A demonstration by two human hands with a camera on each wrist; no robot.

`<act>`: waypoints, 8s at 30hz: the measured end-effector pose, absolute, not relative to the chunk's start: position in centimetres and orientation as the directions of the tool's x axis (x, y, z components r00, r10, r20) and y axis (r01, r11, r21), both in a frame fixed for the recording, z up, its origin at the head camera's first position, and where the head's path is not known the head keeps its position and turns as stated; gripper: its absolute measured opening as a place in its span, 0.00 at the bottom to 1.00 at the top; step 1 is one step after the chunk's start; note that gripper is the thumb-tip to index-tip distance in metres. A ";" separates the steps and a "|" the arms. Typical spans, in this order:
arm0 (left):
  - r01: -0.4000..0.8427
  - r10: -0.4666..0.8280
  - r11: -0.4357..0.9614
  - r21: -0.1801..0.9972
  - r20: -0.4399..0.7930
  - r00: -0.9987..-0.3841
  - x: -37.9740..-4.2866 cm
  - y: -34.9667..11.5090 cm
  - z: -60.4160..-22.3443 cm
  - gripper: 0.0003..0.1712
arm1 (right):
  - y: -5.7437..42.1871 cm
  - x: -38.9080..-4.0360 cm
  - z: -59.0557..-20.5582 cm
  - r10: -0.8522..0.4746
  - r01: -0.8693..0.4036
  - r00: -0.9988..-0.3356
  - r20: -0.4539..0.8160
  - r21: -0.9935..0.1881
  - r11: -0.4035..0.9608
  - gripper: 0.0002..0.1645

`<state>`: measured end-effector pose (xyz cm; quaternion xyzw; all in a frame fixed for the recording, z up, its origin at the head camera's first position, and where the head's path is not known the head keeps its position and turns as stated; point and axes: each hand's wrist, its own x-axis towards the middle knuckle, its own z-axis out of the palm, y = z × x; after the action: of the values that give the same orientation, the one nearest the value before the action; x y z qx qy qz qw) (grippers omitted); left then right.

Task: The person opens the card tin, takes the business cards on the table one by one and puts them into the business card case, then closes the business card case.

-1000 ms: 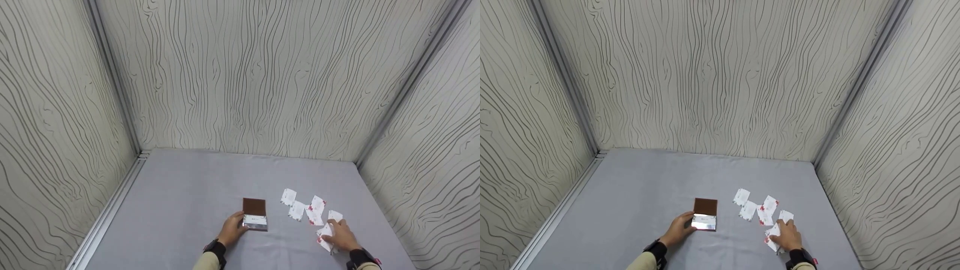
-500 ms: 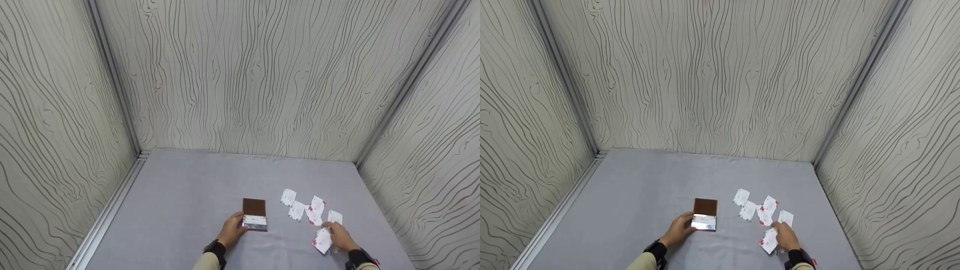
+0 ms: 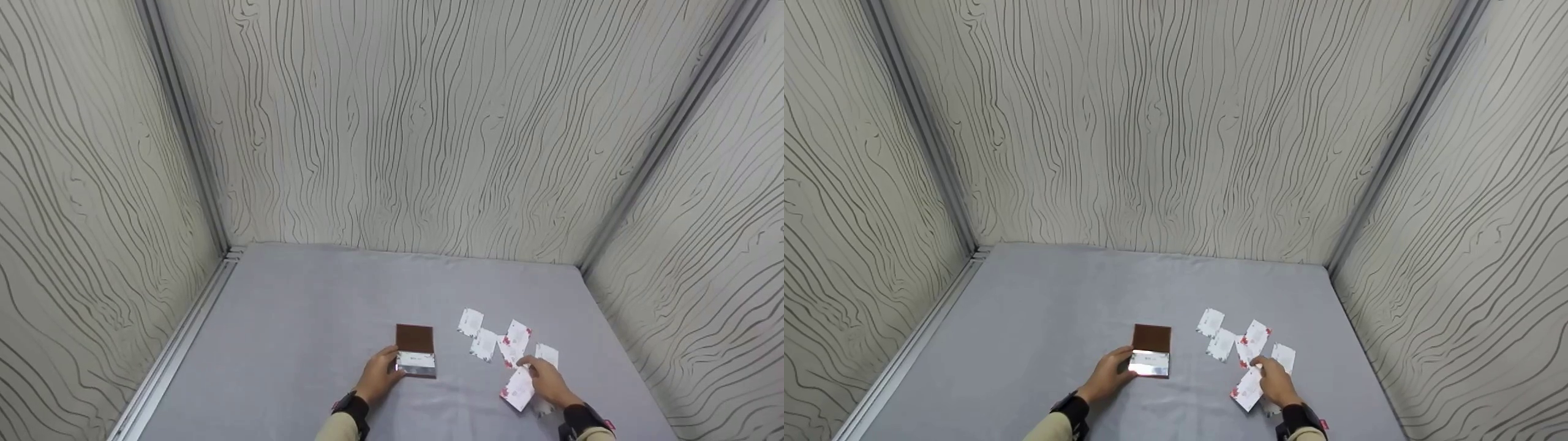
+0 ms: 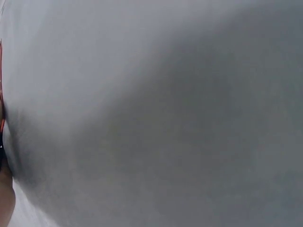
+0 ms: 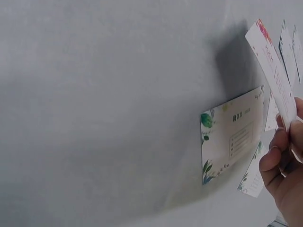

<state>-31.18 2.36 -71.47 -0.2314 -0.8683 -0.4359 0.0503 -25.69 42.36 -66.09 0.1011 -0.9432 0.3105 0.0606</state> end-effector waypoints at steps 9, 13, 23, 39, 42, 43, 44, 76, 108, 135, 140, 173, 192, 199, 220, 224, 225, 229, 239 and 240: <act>0.427 0.346 0.510 0.747 0.276 -0.897 -31.1 2.4 -71.3 0.27 | 40.5 -26.0 -66.7 -0.065 -0.143 -0.988 0.143 -0.656 0.741 0.21; 0.438 0.351 0.517 0.735 0.285 -0.892 -31.1 2.4 -71.4 0.25 | 39.5 -26.4 -66.9 -0.051 -0.149 -0.985 0.165 -0.664 0.732 0.19; 0.483 0.366 0.523 0.703 0.327 -0.872 -31.1 2.4 -71.4 0.25 | 37.2 -27.2 -67.8 -0.094 -0.257 -0.957 0.273 -0.653 0.712 0.18; 0.488 0.362 0.510 0.708 0.338 -0.869 -31.2 2.2 -71.6 0.25 | 34.4 -27.5 -68.7 -0.090 -0.247 -0.965 0.246 -0.741 0.624 0.15; 0.472 0.360 0.510 0.719 0.320 -0.876 -31.2 2.2 -71.6 0.26 | 33.6 -27.6 -68.7 -0.110 -0.274 -0.959 0.260 -0.760 0.589 0.14; 0.467 0.360 0.512 0.721 0.314 -0.878 -31.2 2.2 -71.6 0.26 | 33.3 -27.7 -68.7 -0.112 -0.275 -0.959 0.259 -0.765 0.583 0.15; 0.460 0.360 0.517 0.722 0.304 -0.882 -31.2 2.3 -71.7 0.26 | 33.0 -27.7 -68.7 -0.114 -0.274 -0.960 0.256 -0.770 0.576 0.15; 0.477 0.371 0.535 0.697 0.314 -0.874 -31.1 2.3 -71.4 0.24 | 25.6 -30.5 -67.6 -0.100 -0.292 -0.955 0.280 -0.818 0.496 0.15; 0.464 0.363 0.526 0.713 0.306 -0.880 -31.7 2.4 -72.1 0.25 | 23.7 -31.4 -68.7 -0.105 -0.313 -0.942 0.318 -0.724 0.615 0.16; 0.501 0.376 0.516 0.695 0.342 -0.861 -31.2 2.1 -71.7 0.24 | 23.6 -30.8 -69.9 -0.167 -0.351 -0.928 0.333 -0.632 0.691 0.17; 0.522 0.379 0.500 0.691 0.368 -0.849 -31.2 2.0 -71.7 0.23 | 23.8 -30.9 -70.1 -0.195 -0.395 -0.908 0.371 -0.603 0.693 0.18; 0.520 0.375 0.522 0.677 0.365 -0.852 -31.1 2.2 -71.7 0.23 | 23.5 -30.8 -70.9 -0.294 -0.473 -0.858 0.422 -0.423 0.773 0.12; 0.524 0.369 0.513 0.680 0.376 -0.850 -31.1 2.2 -71.7 0.24 | 27.1 -29.6 -69.3 -0.252 -0.405 -0.906 0.340 -0.528 0.747 0.10; 0.512 0.370 0.510 0.691 0.361 -0.856 -31.2 2.2 -71.9 0.23 | 28.5 -29.1 -68.9 -0.251 -0.394 -0.911 0.327 -0.510 0.764 0.11; 0.479 0.361 0.507 0.717 0.327 -0.873 -31.2 2.3 -71.9 0.25 | 34.2 -27.8 -68.6 -0.191 -0.298 -0.948 0.253 -0.504 0.811 0.06; 0.487 0.365 0.509 0.710 0.335 -0.869 -31.3 2.2 -72.0 0.26 | 35.5 -27.5 -68.4 -0.194 -0.298 -0.947 0.256 -0.478 0.826 0.07; 0.491 0.364 0.512 0.705 0.339 -0.867 -31.3 2.2 -72.0 0.26 | 35.7 -27.4 -68.3 -0.194 -0.298 -0.947 0.257 -0.472 0.830 0.07; 0.503 0.362 0.521 0.690 0.355 -0.862 -31.3 2.2 -72.1 0.26 | 36.7 -27.1 -68.1 -0.186 -0.291 -0.948 0.260 -0.461 0.838 0.07; 0.510 0.368 0.516 0.688 0.359 -0.858 -31.2 2.2 -71.9 0.25 | 39.1 -26.3 -67.5 -0.057 -0.150 -0.969 0.239 -0.390 0.908 0.12; 0.507 0.368 0.515 0.691 0.356 -0.859 -31.2 2.2 -71.8 0.25 | 39.3 -26.1 -67.4 -0.048 -0.136 -0.970 0.238 -0.368 0.920 0.12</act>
<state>-31.18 2.23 -71.85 -0.2526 -0.8665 -0.4225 0.0823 -26.12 39.29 -67.43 0.0471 -0.9733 0.1946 0.1127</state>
